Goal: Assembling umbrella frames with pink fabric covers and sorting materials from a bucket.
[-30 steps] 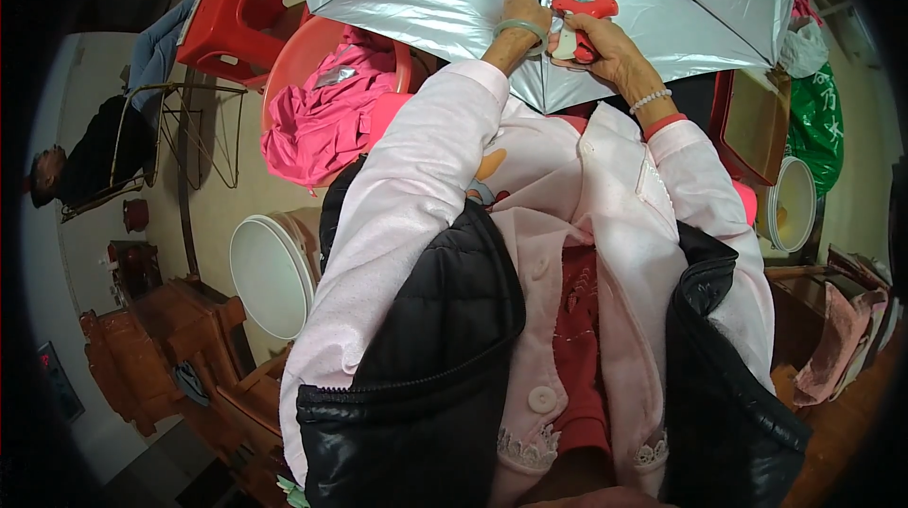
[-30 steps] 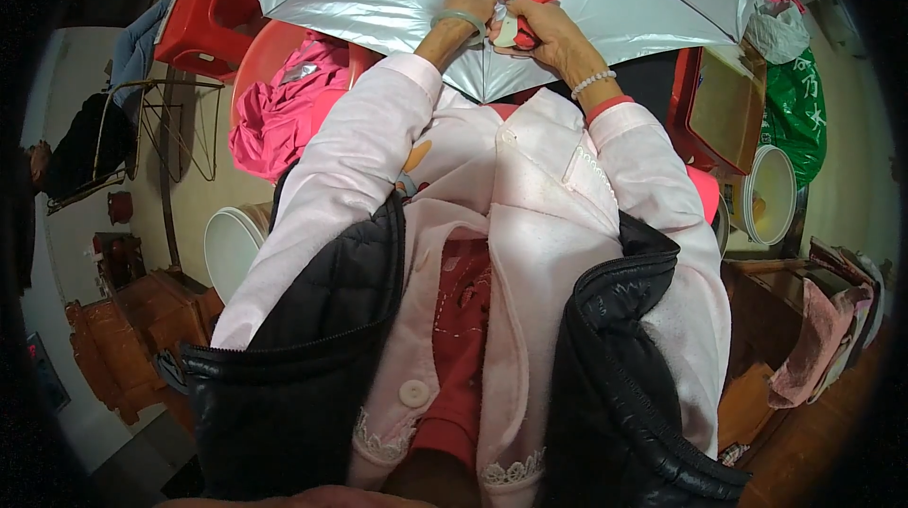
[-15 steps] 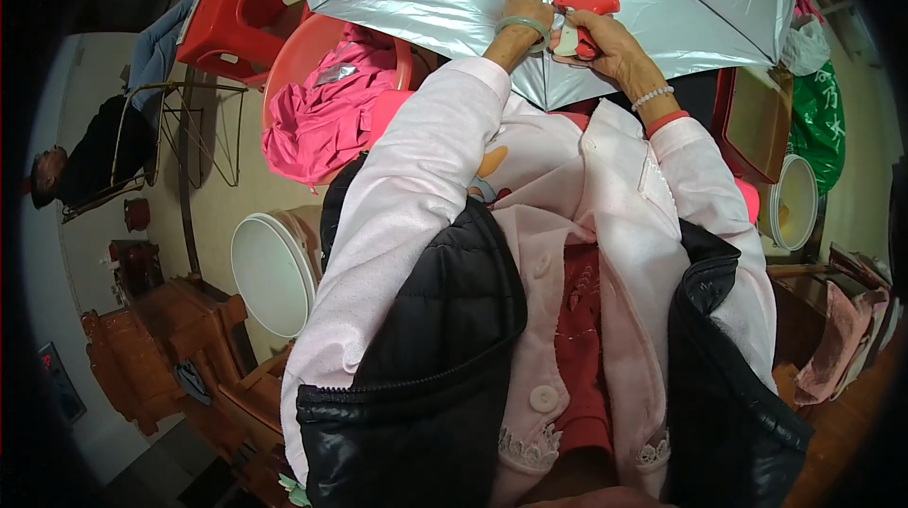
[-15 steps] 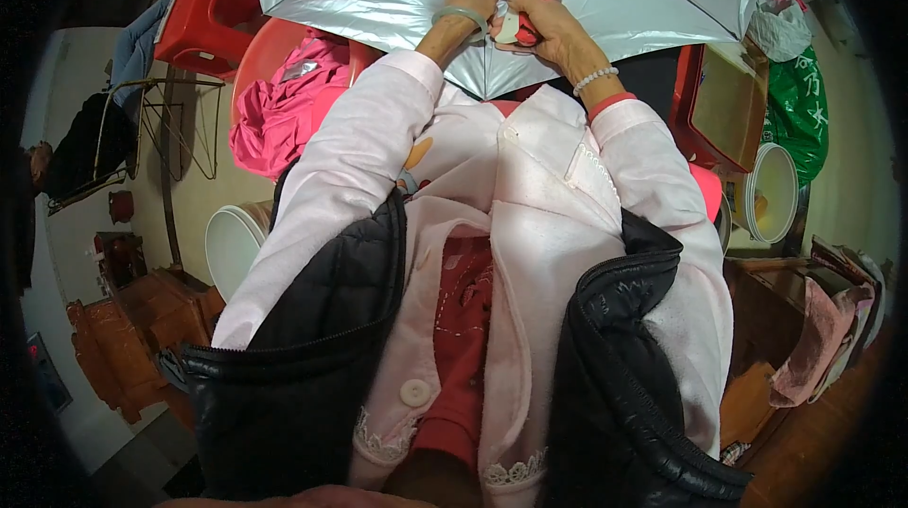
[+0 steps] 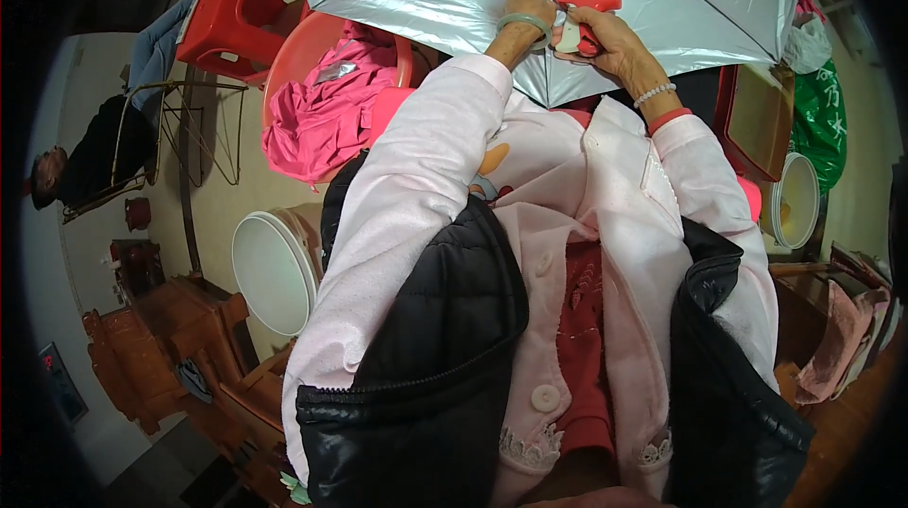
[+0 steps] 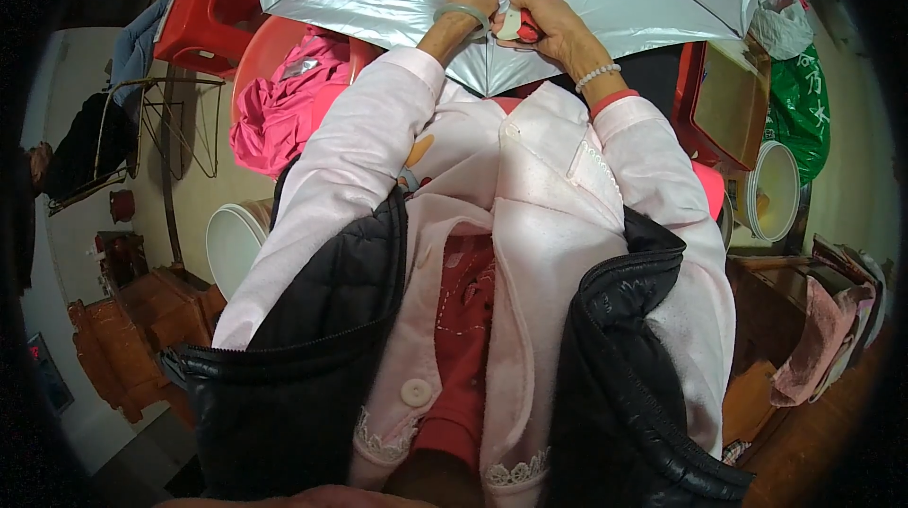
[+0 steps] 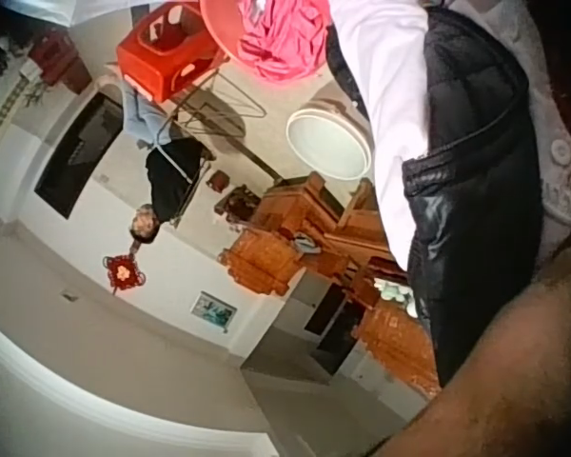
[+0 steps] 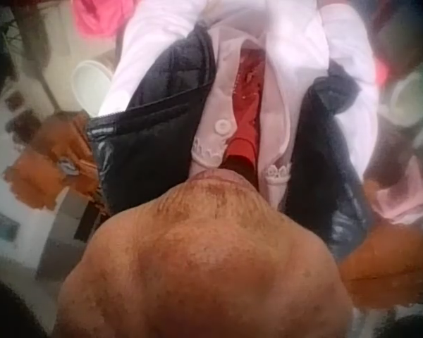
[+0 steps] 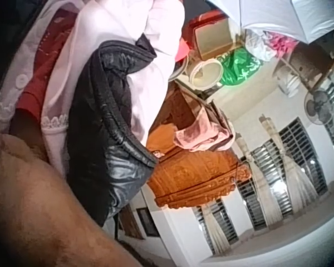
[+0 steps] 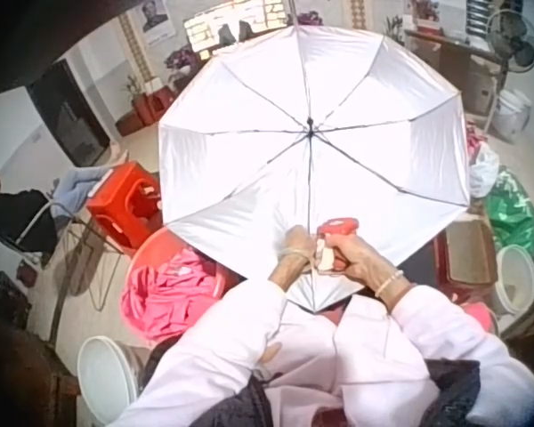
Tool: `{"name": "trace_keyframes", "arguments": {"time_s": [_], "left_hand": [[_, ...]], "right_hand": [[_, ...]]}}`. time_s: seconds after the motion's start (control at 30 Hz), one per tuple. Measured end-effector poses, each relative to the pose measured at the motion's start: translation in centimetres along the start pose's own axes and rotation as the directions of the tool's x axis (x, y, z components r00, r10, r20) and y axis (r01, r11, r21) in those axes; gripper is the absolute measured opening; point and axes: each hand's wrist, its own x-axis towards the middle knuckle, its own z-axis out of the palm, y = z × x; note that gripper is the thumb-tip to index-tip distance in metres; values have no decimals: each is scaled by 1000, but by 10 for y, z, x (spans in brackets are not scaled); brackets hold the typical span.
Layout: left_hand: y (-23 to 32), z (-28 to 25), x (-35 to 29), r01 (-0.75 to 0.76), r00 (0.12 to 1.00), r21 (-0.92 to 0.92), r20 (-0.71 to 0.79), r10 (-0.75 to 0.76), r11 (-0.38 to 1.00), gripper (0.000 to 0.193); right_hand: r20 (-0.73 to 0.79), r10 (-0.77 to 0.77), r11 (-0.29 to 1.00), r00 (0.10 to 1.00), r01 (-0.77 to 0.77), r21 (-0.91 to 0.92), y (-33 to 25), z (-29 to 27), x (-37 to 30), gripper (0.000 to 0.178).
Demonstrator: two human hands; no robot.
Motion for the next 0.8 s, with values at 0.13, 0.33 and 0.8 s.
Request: {"name": "trace_keyframes", "arguments": {"time_s": [0.13,0.33,0.8], "left_hand": [[1,1,-4,-46,996,3,-73,46,999,34],[0,-2,-5,-14,999,-14,-48,13,1000,32],[8,-9,-10,21,1000,-55,5,-20,998,27]], "right_hand": [[20,-1,1000,1000,1,8,0,-3,0,25],[11,-7,1000,1000,6,14,0,0,0,24],[0,-13,999,1000,13,32,3,-4,4,21]]}}
